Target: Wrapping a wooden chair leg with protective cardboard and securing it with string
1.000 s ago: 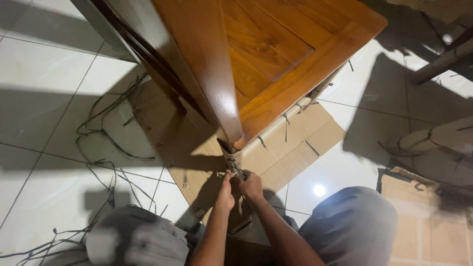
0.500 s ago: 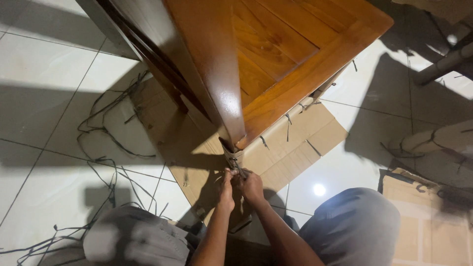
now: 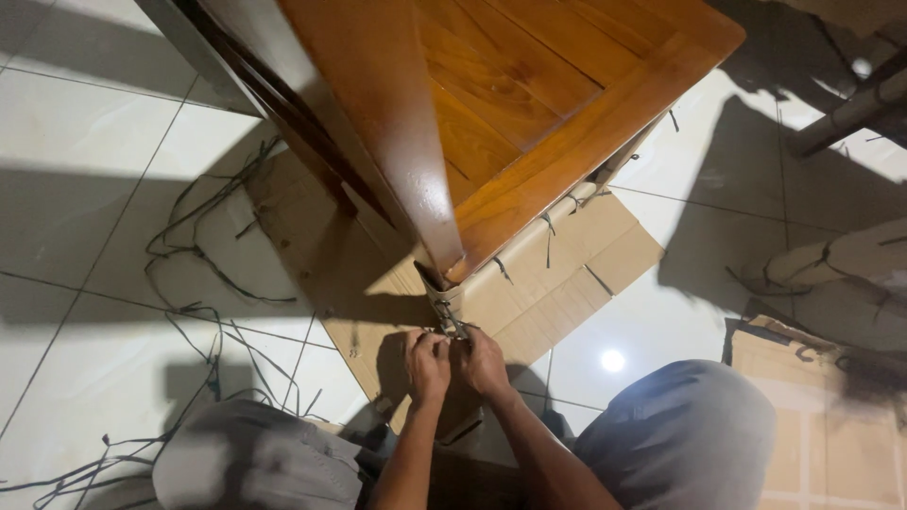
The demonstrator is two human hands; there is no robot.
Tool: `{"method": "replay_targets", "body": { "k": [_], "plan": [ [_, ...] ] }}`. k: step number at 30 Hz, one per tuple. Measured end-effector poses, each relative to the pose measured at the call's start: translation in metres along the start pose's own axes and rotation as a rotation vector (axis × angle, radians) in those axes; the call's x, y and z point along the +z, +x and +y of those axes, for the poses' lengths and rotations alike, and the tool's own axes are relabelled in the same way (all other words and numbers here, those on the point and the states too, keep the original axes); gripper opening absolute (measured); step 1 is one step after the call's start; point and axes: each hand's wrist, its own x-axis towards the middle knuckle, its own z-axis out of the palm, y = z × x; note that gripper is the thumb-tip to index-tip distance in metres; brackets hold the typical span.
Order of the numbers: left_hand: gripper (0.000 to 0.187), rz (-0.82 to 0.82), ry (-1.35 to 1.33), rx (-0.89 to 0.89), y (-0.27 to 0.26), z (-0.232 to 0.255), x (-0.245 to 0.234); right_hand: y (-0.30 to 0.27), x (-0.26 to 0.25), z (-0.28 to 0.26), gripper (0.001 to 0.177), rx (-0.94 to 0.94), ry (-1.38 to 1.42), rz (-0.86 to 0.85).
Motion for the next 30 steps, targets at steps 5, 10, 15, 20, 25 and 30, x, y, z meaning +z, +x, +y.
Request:
{"method": "replay_targets", "body": {
  "k": [5, 10, 15, 20, 25, 30],
  "plan": [
    [0.004, 0.016, 0.09, 0.115, 0.013, 0.013, -0.011, 0.009, -0.001, 0.013, 0.024, -0.021, -0.065, -0.01],
    [0.01, 0.008, 0.318, 0.068, 0.019, 0.045, -0.038, 0.027, 0.003, 0.033, 0.016, 0.08, -0.073, -0.019],
    [0.02, -0.034, 0.483, -0.038, 0.031, 0.044, -0.033, 0.039, 0.006, 0.045, 0.028, 0.085, -0.096, -0.034],
    [0.017, -0.09, 0.63, 0.036, 0.043, 0.041, -0.029, 0.045, 0.002, 0.046, 0.029, 0.146, -0.209, -0.056],
    [0.015, -0.083, 0.634, 0.028, 0.052, 0.037, -0.029, 0.045, -0.003, 0.049, 0.034, 0.168, -0.212, -0.036],
    [0.016, -0.096, 0.525, -0.083, 0.052, 0.023, -0.018, 0.039, -0.011, 0.042, 0.028, 0.161, -0.202, -0.013]
  ]
}}
